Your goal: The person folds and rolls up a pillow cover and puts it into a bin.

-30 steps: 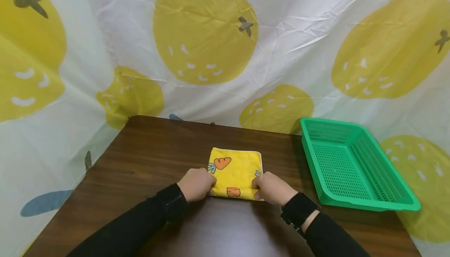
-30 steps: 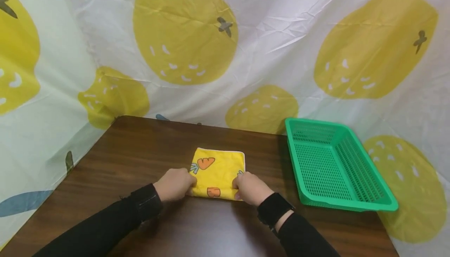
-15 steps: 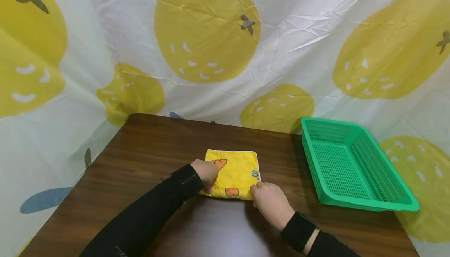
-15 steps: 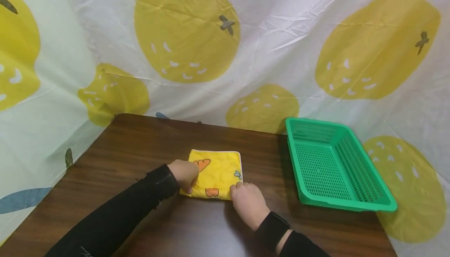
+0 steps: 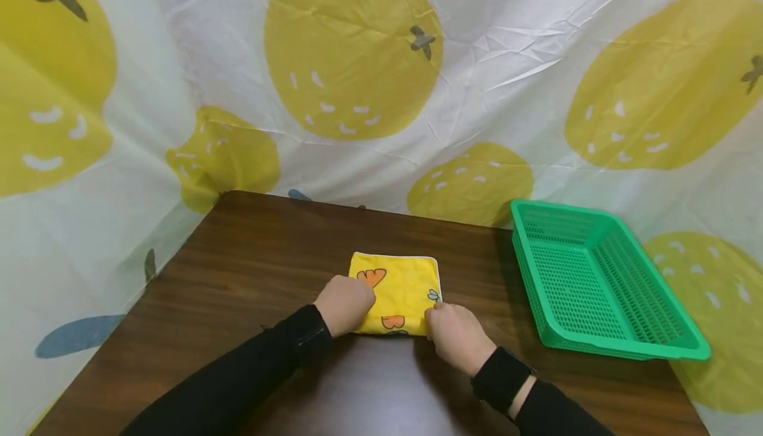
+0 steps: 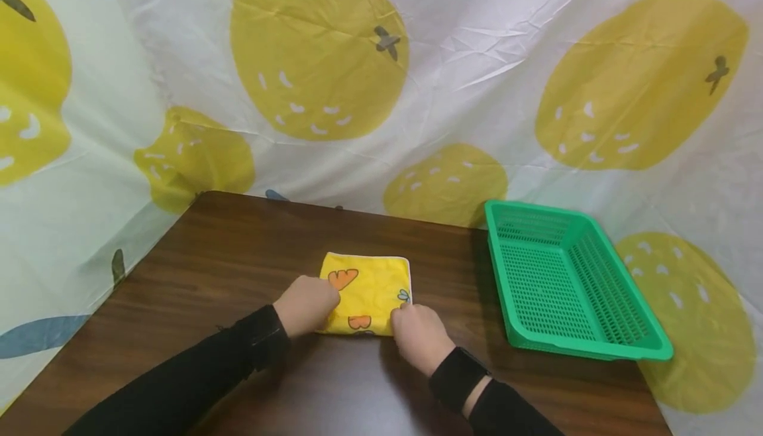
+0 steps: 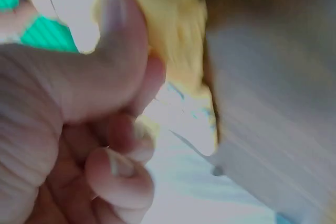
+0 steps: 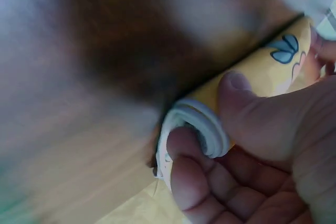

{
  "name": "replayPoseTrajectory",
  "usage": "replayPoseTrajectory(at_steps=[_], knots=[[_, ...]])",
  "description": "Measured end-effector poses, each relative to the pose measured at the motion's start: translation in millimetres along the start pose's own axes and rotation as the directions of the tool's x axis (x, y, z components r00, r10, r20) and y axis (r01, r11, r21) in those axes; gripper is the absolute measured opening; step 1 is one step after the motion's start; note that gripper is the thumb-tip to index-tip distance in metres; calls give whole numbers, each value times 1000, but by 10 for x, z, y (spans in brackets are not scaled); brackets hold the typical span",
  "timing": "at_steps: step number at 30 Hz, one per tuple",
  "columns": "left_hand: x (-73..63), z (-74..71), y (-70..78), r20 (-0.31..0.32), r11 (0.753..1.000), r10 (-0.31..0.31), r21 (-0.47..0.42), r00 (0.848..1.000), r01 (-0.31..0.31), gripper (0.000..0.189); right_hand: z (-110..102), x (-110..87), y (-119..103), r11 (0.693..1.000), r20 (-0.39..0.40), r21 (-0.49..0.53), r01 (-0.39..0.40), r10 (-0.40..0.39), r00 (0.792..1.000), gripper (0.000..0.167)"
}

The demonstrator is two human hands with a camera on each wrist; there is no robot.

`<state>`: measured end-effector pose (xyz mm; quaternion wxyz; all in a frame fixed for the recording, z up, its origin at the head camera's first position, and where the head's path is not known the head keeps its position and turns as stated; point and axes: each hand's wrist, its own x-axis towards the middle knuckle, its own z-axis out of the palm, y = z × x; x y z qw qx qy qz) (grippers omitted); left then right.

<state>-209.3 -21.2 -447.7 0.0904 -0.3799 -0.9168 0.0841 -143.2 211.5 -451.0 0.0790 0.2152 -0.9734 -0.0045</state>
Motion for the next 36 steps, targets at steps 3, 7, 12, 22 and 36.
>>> replayPoseTrajectory(at_steps=[3,7,12,22,36], knots=[[-137,-15,154,-90,999,4,50,996,1,23,-32,95,11,1000,45,-1,-30,30,999,18],[-283,30,246,-114,998,-11,54,993,17,19,-65,216,32,997,129,36,-66,60,990,14],[-348,95,220,-119,998,-49,41,992,54,13,-91,299,113,982,231,141,-127,92,969,9],[-314,127,95,-141,998,-49,-48,989,43,14,-80,333,164,977,244,174,-125,80,966,10],[-273,46,-68,65,989,97,-118,993,-89,22,-113,270,190,960,358,262,-96,-4,934,12]])
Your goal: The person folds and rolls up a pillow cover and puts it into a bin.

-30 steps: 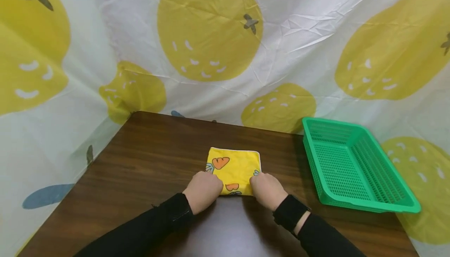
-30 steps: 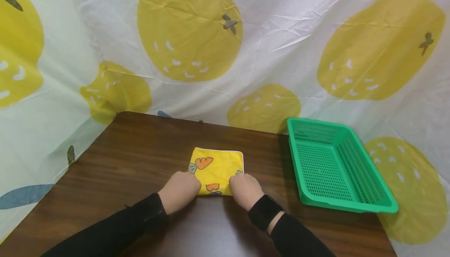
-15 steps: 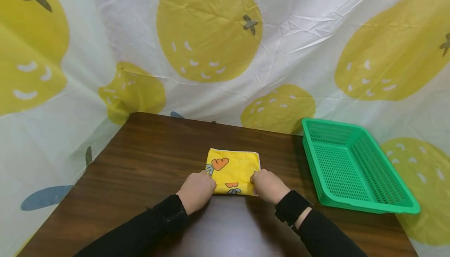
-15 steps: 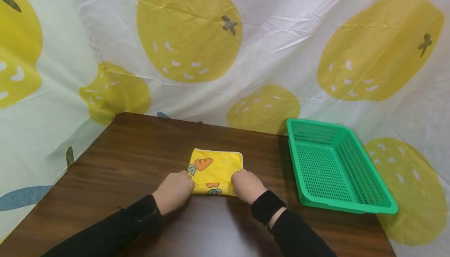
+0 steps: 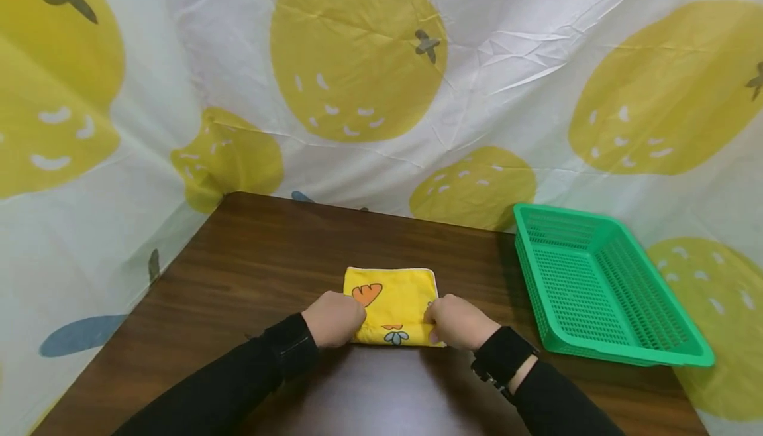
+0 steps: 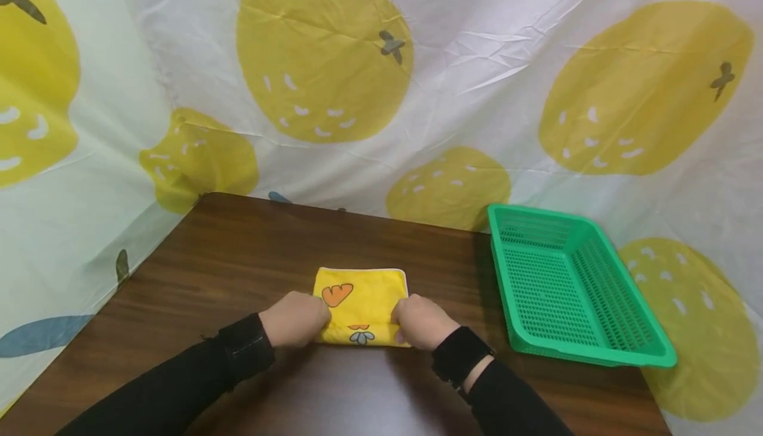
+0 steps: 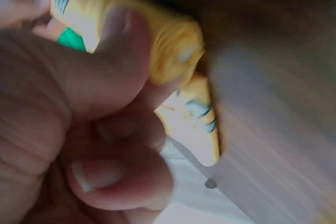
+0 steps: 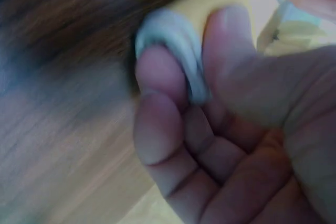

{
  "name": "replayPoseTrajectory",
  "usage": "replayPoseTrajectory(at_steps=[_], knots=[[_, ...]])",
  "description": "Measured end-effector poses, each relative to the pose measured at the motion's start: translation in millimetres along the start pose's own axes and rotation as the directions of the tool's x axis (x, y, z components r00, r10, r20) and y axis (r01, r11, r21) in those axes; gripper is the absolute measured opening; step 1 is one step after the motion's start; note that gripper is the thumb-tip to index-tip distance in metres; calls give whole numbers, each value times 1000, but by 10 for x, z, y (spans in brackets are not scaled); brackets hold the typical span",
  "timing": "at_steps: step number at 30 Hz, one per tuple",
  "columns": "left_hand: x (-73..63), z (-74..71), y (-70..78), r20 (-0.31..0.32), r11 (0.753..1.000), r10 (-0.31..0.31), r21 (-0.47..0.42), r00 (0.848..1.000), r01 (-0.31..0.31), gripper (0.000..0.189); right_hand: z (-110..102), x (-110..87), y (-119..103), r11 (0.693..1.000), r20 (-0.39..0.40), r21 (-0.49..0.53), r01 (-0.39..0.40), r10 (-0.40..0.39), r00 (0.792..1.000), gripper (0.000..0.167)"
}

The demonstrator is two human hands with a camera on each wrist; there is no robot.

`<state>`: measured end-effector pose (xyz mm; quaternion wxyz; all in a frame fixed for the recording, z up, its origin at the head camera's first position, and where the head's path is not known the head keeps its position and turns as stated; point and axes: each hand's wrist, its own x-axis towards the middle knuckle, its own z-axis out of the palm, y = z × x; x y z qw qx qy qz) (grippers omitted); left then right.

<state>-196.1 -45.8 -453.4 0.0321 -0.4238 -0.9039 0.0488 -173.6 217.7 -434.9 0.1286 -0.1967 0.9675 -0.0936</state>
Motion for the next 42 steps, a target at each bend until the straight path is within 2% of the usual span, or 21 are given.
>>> replayPoseTrajectory(at_steps=[2,4,6,8,10,13,15,17,20,23,25,27,31,34,36,39,40,42], knots=[[35,-87,-17,134,995,-11,-100,991,25,25,-27,-43,12,997,79,69,-17,11,997,12],[75,-157,-27,261,980,-28,-181,965,77,29,-41,-78,26,990,132,137,-28,10,991,12],[116,-228,-26,358,969,-37,-216,933,121,32,-46,-113,36,984,146,175,-38,12,989,13],[157,-284,-23,419,968,-36,-210,907,136,32,-40,-143,39,983,110,182,-22,2,994,15],[198,-331,-20,453,973,-34,-187,891,132,29,-33,-181,18,988,49,155,7,-15,999,19],[243,-372,-18,480,980,-33,-157,877,123,27,-15,-251,-72,996,-28,75,41,-39,999,24],[259,-389,-19,494,978,-40,-158,869,135,26,7,-300,-154,998,-69,-13,64,-65,996,26],[269,-390,-23,499,976,-50,-161,865,149,27,41,-341,-237,991,-91,-111,73,-84,992,26],[275,-381,-36,501,975,-55,-161,864,156,29,106,-389,-322,962,-126,-260,87,-124,984,28],[273,-365,-57,501,974,-54,-162,864,155,29,168,-410,-358,940,-159,-329,87,-146,976,31],[249,-345,-70,487,973,-63,-163,871,161,30,198,-409,-355,938,-187,-334,94,-163,969,30],[204,-307,-82,450,970,-80,-171,890,174,32,214,-403,-346,947,-201,-305,101,-167,965,28],[56,-206,-92,272,970,-107,-183,956,160,41,215,-391,-334,964,-184,-244,105,-152,971,23],[-64,-142,-27,100,988,-97,-113,990,108,37,181,-372,-330,974,-147,-215,75,-109,983,21],[-155,-124,87,2,996,-87,-18,996,87,27,149,-354,-326,979,-128,-196,53,-79,989,20],[-306,-102,325,-98,986,-84,139,992,97,17,120,-324,-308,983,-121,-177,45,-67,990,19],[-352,-94,400,-119,979,-80,180,990,101,18,115,-316,-305,984,-121,-175,45,-67,990,19],[-415,-72,522,-119,970,-90,216,989,114,18,109,-303,-298,985,-121,-165,46,-66,990,19]])
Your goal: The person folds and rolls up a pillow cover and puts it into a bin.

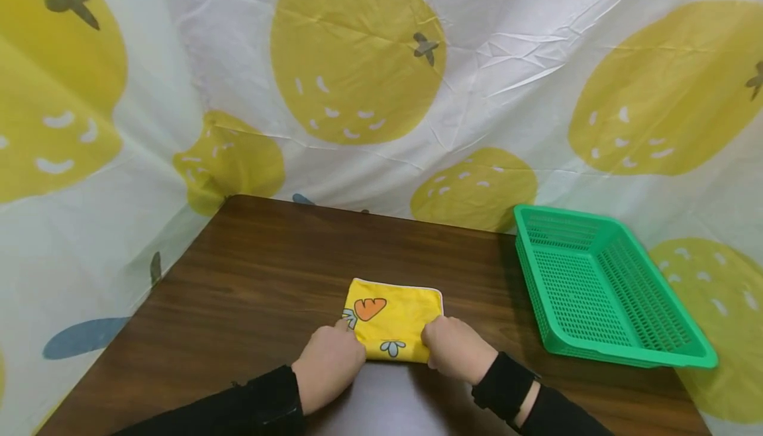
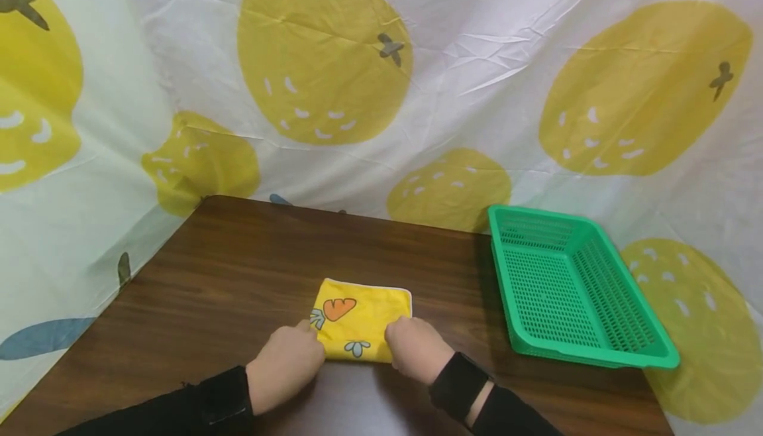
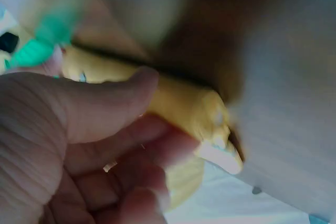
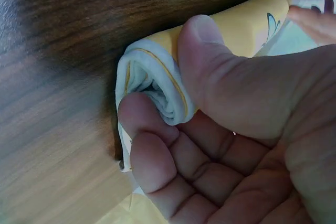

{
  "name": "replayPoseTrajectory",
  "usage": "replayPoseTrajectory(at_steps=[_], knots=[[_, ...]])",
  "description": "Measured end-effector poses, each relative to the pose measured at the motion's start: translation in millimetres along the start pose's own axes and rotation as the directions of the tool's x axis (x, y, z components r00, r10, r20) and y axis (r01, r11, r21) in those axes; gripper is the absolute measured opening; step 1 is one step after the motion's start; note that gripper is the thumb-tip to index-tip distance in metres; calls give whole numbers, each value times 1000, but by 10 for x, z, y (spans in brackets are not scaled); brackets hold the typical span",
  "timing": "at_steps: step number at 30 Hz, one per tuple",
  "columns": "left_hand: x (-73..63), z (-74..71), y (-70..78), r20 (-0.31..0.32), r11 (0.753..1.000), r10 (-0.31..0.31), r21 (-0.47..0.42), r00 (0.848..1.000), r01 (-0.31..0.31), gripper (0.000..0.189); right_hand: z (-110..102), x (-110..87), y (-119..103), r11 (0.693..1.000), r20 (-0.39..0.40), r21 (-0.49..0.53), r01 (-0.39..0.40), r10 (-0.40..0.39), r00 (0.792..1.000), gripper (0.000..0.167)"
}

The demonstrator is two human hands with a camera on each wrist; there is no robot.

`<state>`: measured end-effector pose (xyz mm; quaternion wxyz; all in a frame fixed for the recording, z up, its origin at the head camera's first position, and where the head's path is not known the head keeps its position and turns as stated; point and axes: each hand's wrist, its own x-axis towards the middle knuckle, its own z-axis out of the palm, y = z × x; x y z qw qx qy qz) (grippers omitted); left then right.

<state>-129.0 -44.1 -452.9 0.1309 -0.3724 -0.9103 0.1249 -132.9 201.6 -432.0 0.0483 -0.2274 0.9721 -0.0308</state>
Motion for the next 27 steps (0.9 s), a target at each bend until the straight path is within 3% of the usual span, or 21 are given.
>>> replayPoseTrajectory(at_steps=[5,9,12,16,21,25,27], knots=[[-50,12,90,29,999,-50,3,998,49,19,-3,33,28,999,24,45,-13,12,1000,15],[-10,17,44,63,993,-94,-65,994,98,14,-8,63,55,996,45,84,-18,14,999,14],[14,39,10,47,987,-104,-121,993,109,10,8,84,82,995,51,100,-14,9,999,13],[44,77,-18,41,984,-98,-144,994,103,8,35,109,124,991,66,131,-14,5,998,13],[88,122,-91,16,990,-90,-112,996,91,13,37,142,183,981,102,187,-51,32,994,14],[112,182,-191,-21,987,-61,-152,998,57,19,23,159,206,981,109,185,-54,35,993,14],[160,202,-255,1,983,-30,-184,1000,29,23,8,157,208,983,99,174,-63,47,994,14]])
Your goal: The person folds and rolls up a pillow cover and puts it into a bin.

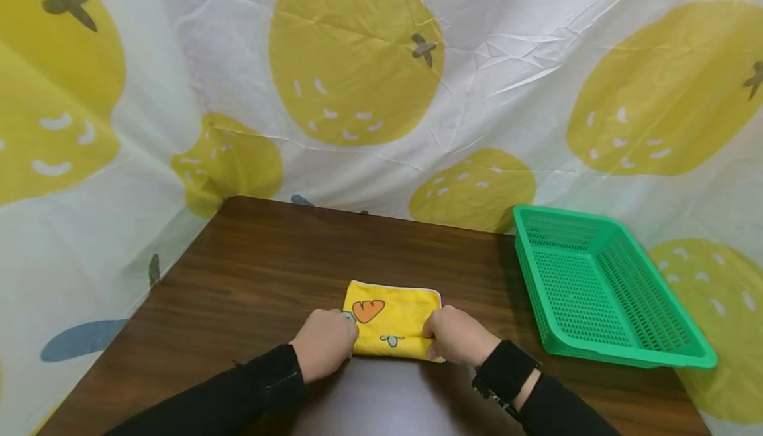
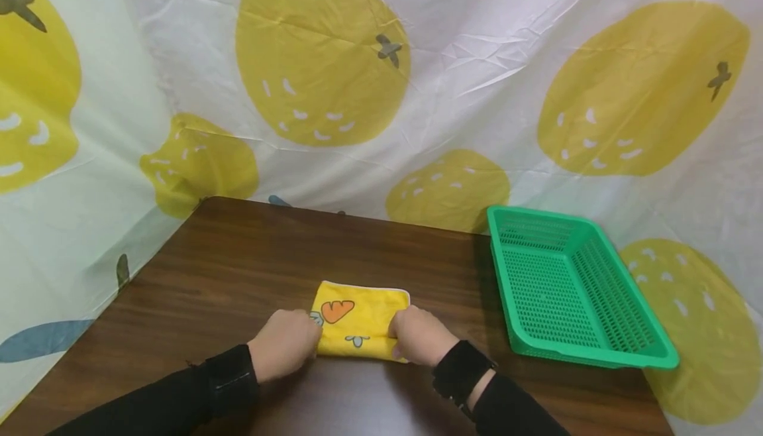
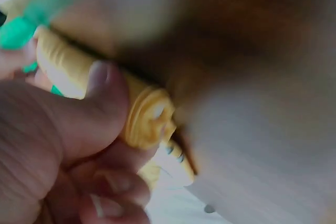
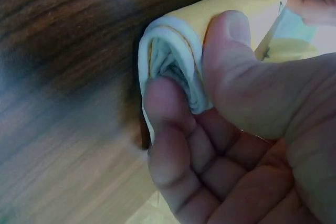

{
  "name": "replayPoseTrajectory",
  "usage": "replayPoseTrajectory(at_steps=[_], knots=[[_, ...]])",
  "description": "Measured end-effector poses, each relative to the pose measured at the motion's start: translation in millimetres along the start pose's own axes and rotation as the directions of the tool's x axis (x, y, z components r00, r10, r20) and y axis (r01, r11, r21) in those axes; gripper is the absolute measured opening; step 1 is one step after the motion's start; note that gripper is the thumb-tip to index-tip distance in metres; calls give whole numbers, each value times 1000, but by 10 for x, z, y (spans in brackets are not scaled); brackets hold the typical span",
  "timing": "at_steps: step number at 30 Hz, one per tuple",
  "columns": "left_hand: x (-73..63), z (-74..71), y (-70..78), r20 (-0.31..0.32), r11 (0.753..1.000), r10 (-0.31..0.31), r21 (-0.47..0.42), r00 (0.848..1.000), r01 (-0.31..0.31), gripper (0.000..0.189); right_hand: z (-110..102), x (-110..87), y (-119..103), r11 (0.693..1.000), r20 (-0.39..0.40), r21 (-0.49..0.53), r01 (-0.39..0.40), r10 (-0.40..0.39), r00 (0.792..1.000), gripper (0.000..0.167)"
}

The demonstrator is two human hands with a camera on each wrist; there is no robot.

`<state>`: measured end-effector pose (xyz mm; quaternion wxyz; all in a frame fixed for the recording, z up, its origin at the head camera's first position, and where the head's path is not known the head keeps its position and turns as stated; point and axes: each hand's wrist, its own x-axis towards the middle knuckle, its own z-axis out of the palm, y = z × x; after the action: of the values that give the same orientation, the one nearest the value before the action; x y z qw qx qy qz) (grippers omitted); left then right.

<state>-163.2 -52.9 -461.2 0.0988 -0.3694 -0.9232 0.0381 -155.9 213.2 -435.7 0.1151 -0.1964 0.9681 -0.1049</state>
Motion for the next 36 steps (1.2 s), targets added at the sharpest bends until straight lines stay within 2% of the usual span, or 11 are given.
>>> replayPoseTrajectory(at_steps=[4,9,14,17,22,25,27,29,33,34,36], knots=[[157,-18,-114,172,996,54,-81,984,-40,32,-2,-34,8,1000,-66,-24,-2,0,998,18],[310,-143,-138,410,989,69,-145,909,-10,38,118,-174,4,984,-246,-150,94,-129,961,25],[433,-249,-148,499,985,65,-172,864,25,40,287,-325,-45,900,-390,-415,130,-305,869,30],[496,-286,-174,539,981,64,-189,840,46,38,351,-356,-80,884,-433,-457,94,-314,845,31],[532,-276,-217,589,965,40,-232,807,121,34,395,-316,-94,896,-483,-441,53,-286,827,28],[491,-202,-305,572,955,29,-258,820,146,37,405,-264,-95,890,-484,-453,48,-291,826,25],[459,-125,-374,540,951,16,-267,842,154,42,409,-235,-100,887,-485,-461,42,-290,825,23],[407,-57,-432,473,944,5,-293,881,152,47,401,-205,-101,882,-478,-469,37,-289,830,23],[242,-22,-365,243,969,-25,-234,970,84,47,301,-162,-123,907,-419,-421,22,-216,882,25],[188,-25,-316,165,980,-17,-193,986,49,43,267,-148,-123,918,-396,-396,17,-187,899,26],[89,-35,-191,45,997,5,-74,999,-1,34,199,-125,-122,947,-344,-321,3,-120,931,25]])
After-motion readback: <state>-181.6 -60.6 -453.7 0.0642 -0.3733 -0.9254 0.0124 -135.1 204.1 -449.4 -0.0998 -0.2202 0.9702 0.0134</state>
